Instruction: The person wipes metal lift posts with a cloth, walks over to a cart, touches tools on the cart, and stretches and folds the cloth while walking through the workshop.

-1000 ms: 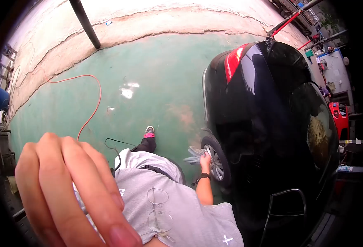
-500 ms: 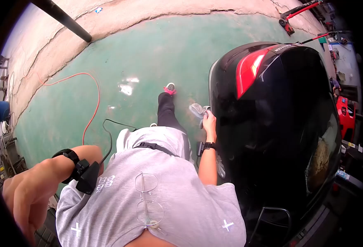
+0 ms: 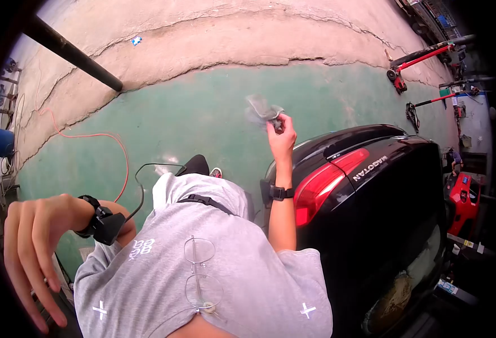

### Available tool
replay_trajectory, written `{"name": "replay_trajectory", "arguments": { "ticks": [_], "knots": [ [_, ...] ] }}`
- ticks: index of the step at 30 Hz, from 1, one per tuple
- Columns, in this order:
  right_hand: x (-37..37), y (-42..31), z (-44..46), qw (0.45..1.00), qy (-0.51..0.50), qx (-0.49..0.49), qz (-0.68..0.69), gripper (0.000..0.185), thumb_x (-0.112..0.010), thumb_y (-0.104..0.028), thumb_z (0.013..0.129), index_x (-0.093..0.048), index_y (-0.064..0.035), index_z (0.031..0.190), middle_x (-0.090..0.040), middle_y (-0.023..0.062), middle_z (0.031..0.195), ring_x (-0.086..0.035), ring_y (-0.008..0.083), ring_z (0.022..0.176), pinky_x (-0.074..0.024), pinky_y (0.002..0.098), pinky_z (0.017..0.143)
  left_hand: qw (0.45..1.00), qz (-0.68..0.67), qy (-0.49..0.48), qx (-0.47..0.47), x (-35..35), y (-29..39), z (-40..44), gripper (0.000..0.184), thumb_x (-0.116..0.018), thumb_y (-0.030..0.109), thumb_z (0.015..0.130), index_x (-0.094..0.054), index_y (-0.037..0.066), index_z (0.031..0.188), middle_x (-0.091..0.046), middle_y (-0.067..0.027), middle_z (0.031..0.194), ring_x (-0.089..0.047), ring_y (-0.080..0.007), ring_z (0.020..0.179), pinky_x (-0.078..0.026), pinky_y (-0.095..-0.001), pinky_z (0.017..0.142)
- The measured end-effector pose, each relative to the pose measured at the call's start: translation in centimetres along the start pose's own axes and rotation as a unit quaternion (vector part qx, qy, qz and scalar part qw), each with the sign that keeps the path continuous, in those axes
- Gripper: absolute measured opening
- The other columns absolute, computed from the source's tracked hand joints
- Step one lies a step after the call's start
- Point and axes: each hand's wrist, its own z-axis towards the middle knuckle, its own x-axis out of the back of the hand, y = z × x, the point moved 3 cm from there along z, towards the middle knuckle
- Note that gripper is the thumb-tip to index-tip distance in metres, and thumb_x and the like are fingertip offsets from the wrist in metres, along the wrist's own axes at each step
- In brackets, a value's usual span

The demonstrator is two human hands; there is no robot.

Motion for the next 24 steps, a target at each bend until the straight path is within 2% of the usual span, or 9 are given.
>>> {"name": "replay_trajectory", "arguments": {
  "ticks": [1, 3, 4, 6, 9, 11, 13, 21, 24],
  "knots": [
    [-0.1, -1.7, 2.2, 0.996, 0.019, 0.02, 0.081, 0.046, -0.073, -0.002, 0.079, -0.052, -0.0026, 0.119, -0.066, 0.013, 0.093, -0.065, 0.0169, 0.085, -0.0525, 0.029, 0.076, 0.999, 0.028, 0.019, 0.007, 2.0, -1.5, 0.4, 0.023, -0.049, -0.004, 0.088, -0.067, 0.002, 0.074, -0.068, -0.0134, 0.08, -0.068, -0.0259, 0.082, -0.053, -0.0332, 0.074],
    [-0.1, -3.3, 6.2, 0.984, 0.027, 0.051, 0.167, 0.062, -0.074, 0.004, 0.077, -0.041, -0.0054, 0.129, -0.062, 0.0095, 0.104, -0.062, 0.0155, 0.092, -0.0526, 0.0274, 0.078, 0.95, 0.265, 0.104, 0.125, 7.7, -7.0, 0.0, 0.021, -0.053, 0.005, 0.089, -0.065, -0.004, 0.103, -0.068, -0.0161, 0.102, -0.067, -0.0279, 0.09, -0.051, -0.0339, 0.079],
    [0.0, -4.1, 7.8, 0.983, 0.025, 0.05, 0.175, 0.062, -0.074, 0.005, 0.078, -0.042, -0.0054, 0.129, -0.062, 0.0093, 0.103, -0.062, 0.0154, 0.091, -0.0524, 0.0274, 0.078, 0.862, 0.45, 0.075, 0.22, 10.5, -9.5, 0.4, 0.028, -0.047, -0.004, 0.087, -0.063, -0.001, 0.11, -0.065, -0.0159, 0.105, -0.065, -0.0265, 0.094, -0.049, -0.0347, 0.082],
    [0.3, -5.2, 10.4, 0.981, 0.027, 0.044, 0.187, 0.06, -0.073, 0.005, 0.078, -0.042, -0.0054, 0.129, -0.062, 0.0089, 0.101, -0.062, 0.0152, 0.091, -0.0519, 0.0273, 0.078, 0.665, 0.672, -0.037, 0.323, 15.6, -16.2, -0.5, 0.023, -0.057, 0.005, 0.089, -0.06, 0.0, 0.111, -0.062, -0.0133, 0.113, -0.061, -0.0303, 0.099, -0.048, -0.0399, 0.088],
    [1.7, -0.1, 14.7, 0.996, 0.03, 0.01, 0.088, 0.04, -0.072, 0.004, 0.079, -0.055, -0.0007, 0.115, -0.063, 0.0068, 0.095, -0.061, 0.0117, 0.084, -0.0512, 0.0254, 0.073, 0.52, 0.671, -0.239, 0.471, 23.4, -25.6, -6.3, 0.031, -0.058, 0.021, 0.093, -0.058, 0.005, 0.12, -0.057, -0.0103, 0.121, -0.058, -0.0286, 0.106, -0.046, -0.0407, 0.093],
    [3.2, 1.7, 17.2, 0.999, 0.036, -0.031, 0.022, 0.031, -0.073, 0.002, 0.079, -0.06, 0.0008, 0.107, -0.065, 0.0061, 0.091, -0.06, 0.0096, 0.081, -0.0505, 0.0247, 0.069, 0.523, 0.534, -0.292, 0.597, 27.3, -31.4, -7.8, 0.033, -0.055, 0.026, 0.095, -0.058, 0.005, 0.121, -0.059, -0.0123, 0.119, -0.06, -0.0293, 0.106, -0.047, -0.0405, 0.093],
    [4.6, 1.7, 19.5, 0.995, 0.043, -0.078, -0.034, 0.023, -0.073, 0.0, 0.08, -0.062, 0.0019, 0.1, -0.066, 0.006, 0.088, -0.059, 0.0076, 0.079, -0.0496, 0.0244, 0.066, 0.555, 0.532, -0.355, 0.532, 30.1, -36.8, -8.0, 0.028, -0.056, 0.025, 0.094, -0.06, 0.004, 0.112, -0.06, -0.0121, 0.114, -0.061, -0.0298, 0.103, -0.047, -0.0387, 0.092],
    [10.4, -1.3, 30.0, 0.905, 0.279, -0.105, -0.304, 0.02, -0.069, -0.007, 0.079, -0.061, 0.0014, 0.096, -0.065, 0.0171, 0.091, -0.063, 0.0363, 0.084, -0.0493, 0.0404, 0.077, 0.59, 0.478, -0.54, 0.364, 35.6, -54.3, 4.4, 0.027, -0.061, 0.025, 0.089, -0.063, 0.004, 0.105, -0.062, -0.0108, 0.104, -0.063, -0.0275, 0.096, -0.049, -0.0393, 0.086],
    [10.5, -0.5, 34.6, 0.932, 0.268, -0.145, -0.195, 0.021, -0.069, -0.003, 0.08, -0.06, 0.0015, 0.098, -0.065, 0.0125, 0.092, -0.063, 0.0258, 0.083, -0.0489, 0.0349, 0.077, 0.725, 0.377, -0.457, 0.351, 38.3, -59.0, 9.0, 0.031, -0.064, 0.026, 0.086, -0.062, 0.003, 0.107, -0.061, -0.0102, 0.105, -0.062, -0.0275, 0.094, -0.05, -0.038, 0.085]
  ]
}}
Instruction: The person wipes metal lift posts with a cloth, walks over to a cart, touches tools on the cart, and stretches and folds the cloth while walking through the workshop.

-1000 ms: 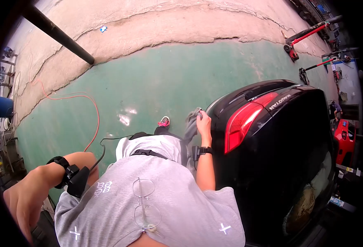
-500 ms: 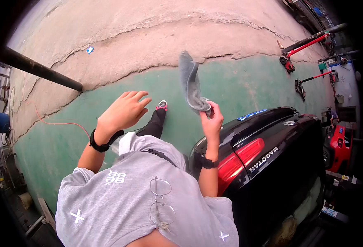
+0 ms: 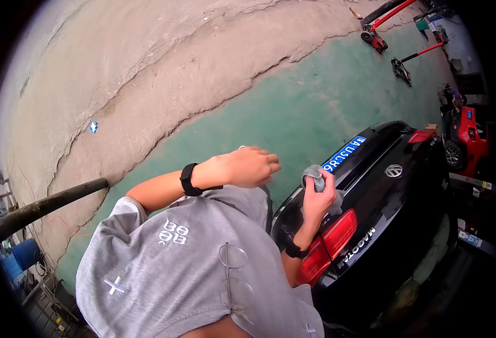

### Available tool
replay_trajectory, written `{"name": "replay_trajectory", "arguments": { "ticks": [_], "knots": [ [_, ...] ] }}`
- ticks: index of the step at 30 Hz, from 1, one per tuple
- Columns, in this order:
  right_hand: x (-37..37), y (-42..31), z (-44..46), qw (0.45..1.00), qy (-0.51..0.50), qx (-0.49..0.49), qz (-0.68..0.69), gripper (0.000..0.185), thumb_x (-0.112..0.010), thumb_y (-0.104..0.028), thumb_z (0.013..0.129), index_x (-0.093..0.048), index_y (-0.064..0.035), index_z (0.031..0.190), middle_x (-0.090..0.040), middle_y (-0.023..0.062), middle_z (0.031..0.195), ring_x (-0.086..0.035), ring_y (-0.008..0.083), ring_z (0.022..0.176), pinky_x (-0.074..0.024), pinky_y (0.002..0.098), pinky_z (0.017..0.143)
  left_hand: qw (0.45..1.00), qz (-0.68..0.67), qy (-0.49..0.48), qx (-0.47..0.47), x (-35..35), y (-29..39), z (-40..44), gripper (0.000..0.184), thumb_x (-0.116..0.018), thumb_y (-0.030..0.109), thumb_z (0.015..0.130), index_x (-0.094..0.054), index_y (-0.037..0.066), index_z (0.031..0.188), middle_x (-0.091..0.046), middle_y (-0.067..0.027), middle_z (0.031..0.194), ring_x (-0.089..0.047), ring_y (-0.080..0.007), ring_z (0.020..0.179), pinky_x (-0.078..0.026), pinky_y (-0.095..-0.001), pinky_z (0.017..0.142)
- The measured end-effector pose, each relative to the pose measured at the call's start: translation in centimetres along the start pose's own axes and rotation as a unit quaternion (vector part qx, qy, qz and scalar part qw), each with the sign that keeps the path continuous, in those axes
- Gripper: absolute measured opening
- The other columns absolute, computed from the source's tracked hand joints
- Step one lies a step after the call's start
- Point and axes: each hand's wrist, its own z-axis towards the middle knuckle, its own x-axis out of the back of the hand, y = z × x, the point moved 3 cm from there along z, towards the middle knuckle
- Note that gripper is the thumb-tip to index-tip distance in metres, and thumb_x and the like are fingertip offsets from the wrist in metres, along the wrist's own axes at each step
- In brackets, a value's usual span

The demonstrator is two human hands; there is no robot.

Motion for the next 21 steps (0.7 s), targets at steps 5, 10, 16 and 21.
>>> {"name": "replay_trajectory", "arguments": {
  "ticks": [5, 10, 16, 21],
  "knots": [
    [-6.6, -1.9, 9.4, 0.943, -0.09, 0.01, 0.32, 0.029, -0.071, 0.003, 0.076, -0.057, 0.0006, 0.101, -0.056, 0.0047, 0.096, -0.054, 0.013, 0.09, -0.0442, 0.0256, 0.082, 0.996, 0.025, 0.085, 0.01, 4.6, -10.0, 6.0, 0.033, -0.065, 0.022, 0.084, -0.061, 0.003, 0.11, -0.06, -0.0092, 0.106, -0.061, -0.027, 0.094, -0.05, -0.0372, 0.084],
    [-12.8, -5.3, 26.3, 0.954, -0.142, 0.1, 0.246, 0.029, -0.074, 0.0, 0.072, -0.055, 0.0006, 0.093, -0.058, 0.0093, 0.09, -0.058, 0.0192, 0.08, -0.0476, 0.0295, 0.076, 0.985, 0.082, 0.073, 0.133, 13.3, -20.9, 9.7, 0.029, -0.06, 0.007, 0.079, -0.061, 0.003, 0.108, -0.059, -0.0097, 0.101, -0.06, -0.0273, 0.093, -0.049, -0.0386, 0.082],
    [-20.9, -14.8, 45.3, 0.912, -0.246, 0.283, 0.167, 0.031, -0.076, 0.001, 0.066, -0.052, -0.0004, 0.085, -0.056, 0.0129, 0.082, -0.057, 0.0317, 0.072, -0.047, 0.0342, 0.067, 0.913, 0.135, 0.295, 0.249, 26.6, -30.8, 11.1, 0.025, -0.058, 0.001, 0.079, -0.06, 0.004, 0.104, -0.06, -0.0097, 0.103, -0.06, -0.0286, 0.091, -0.05, -0.038, 0.079],
    [-27.3, -20.0, 56.6, 0.879, -0.277, 0.35, 0.169, 0.028, -0.075, -0.002, 0.069, -0.054, -0.002, 0.087, -0.055, 0.0129, 0.085, -0.058, 0.0338, 0.073, -0.0477, 0.0394, 0.062, 0.866, 0.021, 0.357, 0.35, 31.4, -37.2, 12.8, 0.021, -0.054, 0.001, 0.088, -0.06, 0.002, 0.108, -0.06, -0.0148, 0.095, -0.06, -0.0348, 0.087, -0.049, -0.0417, 0.074]
  ]
}}
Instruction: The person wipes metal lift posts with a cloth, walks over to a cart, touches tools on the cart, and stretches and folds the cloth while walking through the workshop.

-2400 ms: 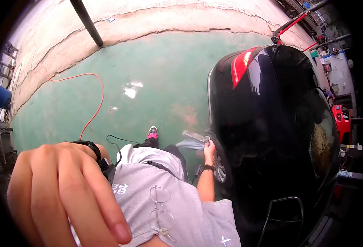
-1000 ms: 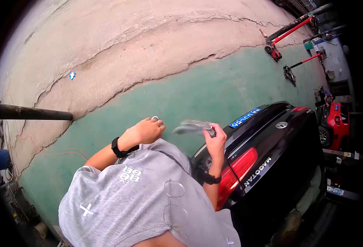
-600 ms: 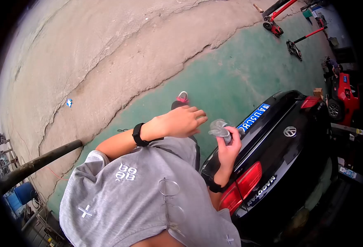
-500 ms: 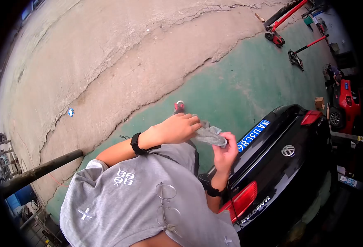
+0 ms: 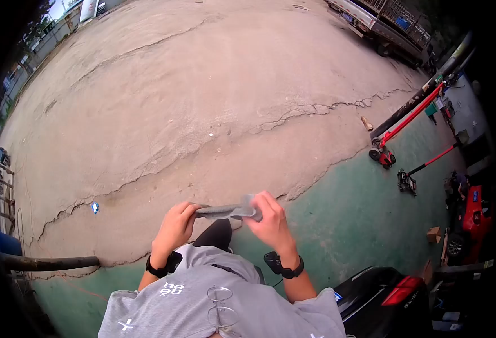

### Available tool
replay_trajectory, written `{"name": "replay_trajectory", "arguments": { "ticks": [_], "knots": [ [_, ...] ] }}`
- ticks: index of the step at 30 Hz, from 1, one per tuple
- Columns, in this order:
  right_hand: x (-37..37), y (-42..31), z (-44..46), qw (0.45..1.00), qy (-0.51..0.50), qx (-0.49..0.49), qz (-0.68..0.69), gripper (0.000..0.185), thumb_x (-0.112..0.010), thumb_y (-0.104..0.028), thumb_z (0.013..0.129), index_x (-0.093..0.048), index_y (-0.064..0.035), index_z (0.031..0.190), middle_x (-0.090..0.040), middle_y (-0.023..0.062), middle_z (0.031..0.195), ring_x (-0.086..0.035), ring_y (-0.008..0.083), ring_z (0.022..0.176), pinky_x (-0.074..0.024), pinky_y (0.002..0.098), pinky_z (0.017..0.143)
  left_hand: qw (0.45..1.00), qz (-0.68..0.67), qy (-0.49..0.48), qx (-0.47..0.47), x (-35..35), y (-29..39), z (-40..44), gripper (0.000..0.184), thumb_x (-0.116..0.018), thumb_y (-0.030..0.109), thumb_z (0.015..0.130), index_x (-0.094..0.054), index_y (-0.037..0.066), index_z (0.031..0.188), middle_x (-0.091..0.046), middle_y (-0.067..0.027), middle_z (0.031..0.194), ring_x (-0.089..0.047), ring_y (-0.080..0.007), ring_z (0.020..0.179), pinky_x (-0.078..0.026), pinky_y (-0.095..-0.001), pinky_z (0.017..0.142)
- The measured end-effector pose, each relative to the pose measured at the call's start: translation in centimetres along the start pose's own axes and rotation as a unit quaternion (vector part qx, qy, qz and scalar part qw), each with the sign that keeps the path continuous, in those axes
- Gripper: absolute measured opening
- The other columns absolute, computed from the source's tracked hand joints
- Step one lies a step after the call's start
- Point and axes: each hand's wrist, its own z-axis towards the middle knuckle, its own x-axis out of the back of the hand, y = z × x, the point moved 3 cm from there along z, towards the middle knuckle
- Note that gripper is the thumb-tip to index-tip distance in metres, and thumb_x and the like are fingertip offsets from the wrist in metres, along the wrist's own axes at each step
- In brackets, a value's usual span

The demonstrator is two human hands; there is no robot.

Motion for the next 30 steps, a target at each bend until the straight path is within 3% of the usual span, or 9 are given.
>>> {"name": "replay_trajectory", "arguments": {
  "ticks": [2, 5, 8, 11, 15, 16, 21, 24, 30],
  "knots": [
    [-0.1, 3.5, 3.7, 1.0, -0.001, -0.021, 0.0, 0.027, -0.075, -0.003, 0.07, -0.055, -0.0029, 0.088, -0.057, 0.0134, 0.087, -0.06, 0.0341, 0.075, -0.0483, 0.0392, 0.063, 0.998, -0.007, -0.028, 0.062, -1.0, -0.8, 3.4, 0.021, -0.052, 0.004, 0.091, -0.058, 0.001, 0.11, -0.059, -0.0167, 0.094, -0.06, -0.0358, 0.087, -0.048, -0.0417, 0.074],
    [0.6, 10.5, 7.8, 0.996, 0.017, -0.08, -0.02, 0.024, -0.074, -0.006, 0.074, -0.057, -0.0029, 0.09, -0.061, 0.015, 0.084, -0.062, 0.0331, 0.074, -0.0493, 0.0381, 0.063, 0.995, -0.087, -0.005, 0.054, -4.5, -2.6, 11.0, 0.021, -0.051, 0.006, 0.093, -0.057, 0.001, 0.112, -0.057, -0.0183, 0.09, -0.059, -0.0369, 0.084, -0.048, -0.042, 0.073],
    [3.8, 18.1, 10.8, 0.974, 0.075, -0.194, -0.089, 0.024, -0.073, -0.009, 0.078, -0.057, -0.0005, 0.094, -0.062, 0.0165, 0.076, -0.062, 0.0287, 0.068, -0.0495, 0.0365, 0.064, 0.996, -0.049, -0.061, -0.033, -6.6, -2.1, 23.0, 0.029, -0.053, 0.004, 0.089, -0.053, 0.001, 0.117, -0.052, -0.0172, 0.092, -0.056, -0.0355, 0.087, -0.048, -0.0417, 0.075],
    [10.0, 23.6, 12.9, 0.924, 0.129, -0.359, -0.035, 0.024, -0.073, -0.01, 0.08, -0.058, 0.0011, 0.095, -0.062, 0.0158, 0.075, -0.06, 0.0231, 0.065, -0.0487, 0.0347, 0.063, 0.983, -0.055, -0.129, -0.116, -9.4, 0.5, 33.7, 0.038, -0.056, 0.001, 0.082, -0.049, 0.0, 0.119, -0.049, -0.0163, 0.097, -0.055, -0.0348, 0.091, -0.048, -0.0411, 0.076],
    [18.2, 29.8, 14.4, 0.905, 0.249, -0.335, -0.08, 0.022, -0.071, -0.01, 0.083, -0.057, 0.0027, 0.095, -0.06, 0.0125, 0.074, -0.055, 0.0165, 0.063, -0.046, 0.0311, 0.061, 0.958, -0.061, -0.121, -0.252, -13.8, 3.4, 47.2, 0.043, -0.057, -0.004, 0.073, -0.047, 0.0, 0.115, -0.049, -0.0158, 0.098, -0.054, -0.0341, 0.091, -0.048, -0.0414, 0.076],
    [20.1, 30.4, 15.0, 0.892, 0.274, -0.351, -0.075, 0.022, -0.07, -0.01, 0.083, -0.057, 0.0027, 0.095, -0.06, 0.0113, 0.074, -0.054, 0.0154, 0.064, -0.0455, 0.0304, 0.061, 0.954, -0.077, -0.131, -0.257, -14.8, 4.2, 50.1, 0.033, -0.055, -0.006, 0.075, -0.048, -0.001, 0.107, -0.049, -0.0167, 0.098, -0.055, -0.0351, 0.089, -0.048, -0.0425, 0.075],
    [23.4, 36.4, 15.0, 0.846, 0.368, -0.386, 0.007, 0.019, -0.069, -0.009, 0.084, -0.057, 0.0023, 0.093, -0.061, 0.0048, 0.076, -0.053, 0.0107, 0.068, -0.0446, 0.029, 0.06, 0.94, -0.114, -0.17, -0.273, -21.7, 5.9, 60.5, 0.025, -0.053, -0.008, 0.077, -0.049, 0.0, 0.101, -0.053, -0.0165, 0.094, -0.057, -0.0374, 0.083, -0.048, -0.0448, 0.07],
    [25.3, 41.9, 15.6, 0.855, 0.328, -0.401, 0.032, 0.02, -0.069, -0.01, 0.084, -0.057, 0.0025, 0.095, -0.061, 0.0073, 0.077, -0.057, 0.0131, 0.069, -0.0467, 0.0318, 0.063, 0.933, -0.095, -0.21, -0.277, -26.4, 6.6, 65.1, 0.026, -0.053, -0.009, 0.076, -0.05, 0.002, 0.099, -0.055, -0.0146, 0.092, -0.057, -0.0367, 0.082, -0.048, -0.0445, 0.07],
    [37.1, 54.9, 24.9, 0.909, 0.131, -0.383, -0.098, 0.024, -0.068, -0.007, 0.079, -0.054, 0.0016, 0.096, -0.062, 0.0193, 0.085, -0.061, 0.0366, 0.075, -0.0492, 0.0388, 0.069, 0.915, -0.089, -0.251, -0.303, -32.9, 11.8, 77.9, 0.023, -0.054, -0.008, 0.071, -0.058, 0.006, 0.088, -0.058, -0.0098, 0.095, -0.059, -0.0324, 0.085, -0.048, -0.0433, 0.071]
  ]
}}
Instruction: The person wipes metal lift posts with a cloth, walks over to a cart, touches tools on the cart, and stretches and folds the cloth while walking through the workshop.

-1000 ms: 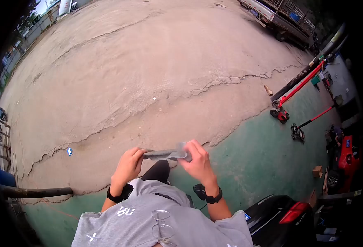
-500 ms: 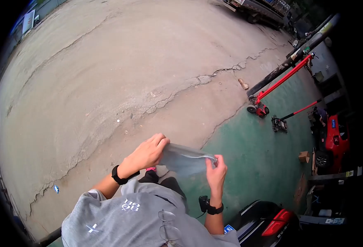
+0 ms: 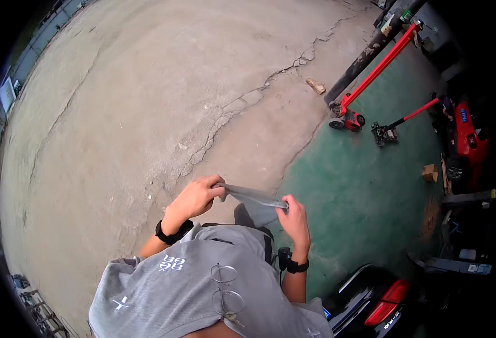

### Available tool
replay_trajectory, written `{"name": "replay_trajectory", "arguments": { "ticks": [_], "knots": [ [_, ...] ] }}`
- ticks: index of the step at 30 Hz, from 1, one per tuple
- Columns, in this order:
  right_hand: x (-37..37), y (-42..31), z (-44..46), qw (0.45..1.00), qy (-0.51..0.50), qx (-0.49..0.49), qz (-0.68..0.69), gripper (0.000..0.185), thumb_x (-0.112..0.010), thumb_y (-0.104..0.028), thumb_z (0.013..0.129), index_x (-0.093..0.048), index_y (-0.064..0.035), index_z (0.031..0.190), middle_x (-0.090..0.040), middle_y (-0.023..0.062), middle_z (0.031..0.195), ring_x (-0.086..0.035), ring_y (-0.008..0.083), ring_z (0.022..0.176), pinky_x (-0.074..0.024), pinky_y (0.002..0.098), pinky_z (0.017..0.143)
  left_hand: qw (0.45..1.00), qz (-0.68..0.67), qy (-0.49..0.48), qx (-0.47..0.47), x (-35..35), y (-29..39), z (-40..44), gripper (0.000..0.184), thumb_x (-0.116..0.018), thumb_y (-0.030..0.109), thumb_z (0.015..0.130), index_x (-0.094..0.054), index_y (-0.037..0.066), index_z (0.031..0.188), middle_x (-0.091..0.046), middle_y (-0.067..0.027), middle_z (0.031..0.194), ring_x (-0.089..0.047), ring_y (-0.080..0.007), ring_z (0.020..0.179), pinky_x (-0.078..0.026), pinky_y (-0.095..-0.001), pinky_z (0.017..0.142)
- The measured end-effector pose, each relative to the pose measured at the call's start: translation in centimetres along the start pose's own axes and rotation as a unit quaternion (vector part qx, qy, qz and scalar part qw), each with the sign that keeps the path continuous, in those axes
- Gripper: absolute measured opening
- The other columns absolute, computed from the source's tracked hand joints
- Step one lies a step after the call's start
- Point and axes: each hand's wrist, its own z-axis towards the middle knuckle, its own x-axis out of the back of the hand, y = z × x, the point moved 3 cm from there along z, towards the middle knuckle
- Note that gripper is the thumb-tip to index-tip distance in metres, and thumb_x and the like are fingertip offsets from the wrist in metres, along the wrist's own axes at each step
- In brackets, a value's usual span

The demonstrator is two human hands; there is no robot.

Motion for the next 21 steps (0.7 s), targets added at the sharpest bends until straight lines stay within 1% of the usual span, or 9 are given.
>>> {"name": "replay_trajectory", "arguments": {
  "ticks": [2, 3, 5, 7, 10, 12, 14, 17, 21],
  "knots": [
    [2.3, 0.2, 6.6, 0.998, -0.003, 0.055, -0.03, 0.026, -0.066, -0.006, 0.076, -0.053, 0.0006, 0.098, -0.062, 0.0198, 0.091, -0.059, 0.0406, 0.08, -0.0485, 0.0405, 0.07, 1.0, 0.011, 0.015, -0.013, 2.0, -0.6, 4.5, 0.023, -0.055, -0.008, 0.071, -0.06, 0.006, 0.088, -0.058, -0.0094, 0.095, -0.059, -0.0317, 0.085, -0.049, -0.043, 0.071],
    [3.3, -0.1, 9.9, 0.997, -0.007, 0.071, -0.022, 0.027, -0.066, -0.006, 0.076, -0.053, 0.0003, 0.098, -0.062, 0.019, 0.093, -0.059, 0.0398, 0.08, -0.0484, 0.0411, 0.071, 0.999, 0.011, 0.031, -0.018, 2.4, -1.0, 6.7, 0.023, -0.055, -0.008, 0.07, -0.061, 0.006, 0.088, -0.058, -0.0092, 0.095, -0.059, -0.0314, 0.085, -0.049, -0.0428, 0.071],
    [5.4, -1.1, 15.9, 0.995, -0.018, 0.101, -0.012, 0.027, -0.064, -0.004, 0.076, -0.053, -0.0001, 0.099, -0.061, 0.018, 0.095, -0.059, 0.0387, 0.081, -0.0482, 0.0412, 0.071, 0.996, 0.071, 0.031, 0.037, 4.0, -3.2, 10.4, 0.02, -0.058, -0.003, 0.075, -0.061, 0.005, 0.093, -0.057, -0.011, 0.094, -0.058, -0.0331, 0.083, -0.048, -0.0424, 0.072],
    [6.7, -1.7, 20.7, 0.992, -0.023, 0.127, -0.003, 0.026, -0.063, -0.002, 0.075, -0.053, -0.0002, 0.099, -0.06, 0.0177, 0.094, -0.059, 0.038, 0.081, -0.0482, 0.0402, 0.072, 0.992, 0.075, 0.065, 0.08, 5.0, -4.9, 13.8, 0.018, -0.059, -0.004, 0.077, -0.059, 0.004, 0.093, -0.056, -0.0125, 0.093, -0.057, -0.0341, 0.083, -0.048, -0.0418, 0.071],
    [7.3, -1.5, 26.5, 0.987, -0.011, 0.152, 0.059, 0.025, -0.062, 0.002, 0.074, -0.053, -0.0006, 0.097, -0.058, 0.0163, 0.093, -0.059, 0.0355, 0.083, -0.048, 0.0386, 0.074, 0.988, 0.074, 0.099, 0.096, 5.6, -7.8, 18.5, 0.021, -0.058, -0.006, 0.076, -0.055, 0.003, 0.094, -0.054, -0.014, 0.091, -0.056, -0.0359, 0.083, -0.047, -0.0435, 0.072],
    [7.0, 0.3, 30.9, 0.984, -0.01, 0.158, 0.083, 0.025, -0.064, 0.004, 0.072, -0.053, 0.0001, 0.094, -0.057, 0.0137, 0.09, -0.059, 0.03, 0.082, -0.0476, 0.0355, 0.072, 0.981, 0.075, 0.135, 0.116, 5.2, -11.8, 22.1, 0.024, -0.059, -0.007, 0.074, -0.053, 0.003, 0.096, -0.055, -0.0143, 0.092, -0.056, -0.0364, 0.083, -0.047, -0.0439, 0.072],
    [6.5, 3.0, 35.2, 0.986, -0.006, 0.136, 0.093, 0.025, -0.068, 0.006, 0.069, -0.052, 0.0005, 0.087, -0.054, 0.0112, 0.084, -0.056, 0.0272, 0.077, -0.0462, 0.0338, 0.069, 0.977, 0.07, 0.16, 0.12, 4.9, -16.3, 26.1, 0.024, -0.059, -0.006, 0.076, -0.051, 0.002, 0.097, -0.056, -0.0143, 0.09, -0.058, -0.0373, 0.082, -0.047, -0.0445, 0.071],
    [7.2, 6.9, 41.7, 0.994, 0.013, 0.106, 0.038, 0.024, -0.067, 0.004, 0.069, -0.051, -0.0004, 0.087, -0.051, 0.013, 0.085, -0.056, 0.0303, 0.078, -0.0457, 0.0367, 0.068, 0.97, 0.06, 0.168, 0.165, 5.1, -22.0, 34.0, 0.022, -0.057, -0.005, 0.078, -0.052, 0.004, 0.097, -0.058, -0.0138, 0.085, -0.059, -0.0378, 0.08, -0.048, -0.0444, 0.071],
    [10.8, 9.0, 51.1, 0.999, 0.009, 0.034, -0.022, 0.025, -0.073, -0.002, 0.071, -0.05, -0.0002, 0.081, -0.049, 0.0111, 0.08, -0.051, 0.0289, 0.071, -0.043, 0.0366, 0.064, 0.987, 0.098, 0.096, 0.083, 8.4, -28.1, 49.2, 0.017, -0.059, 0.001, 0.082, -0.055, 0.005, 0.098, -0.059, -0.0125, 0.084, -0.061, -0.0354, 0.081, -0.049, -0.0433, 0.071]
  ]
}}
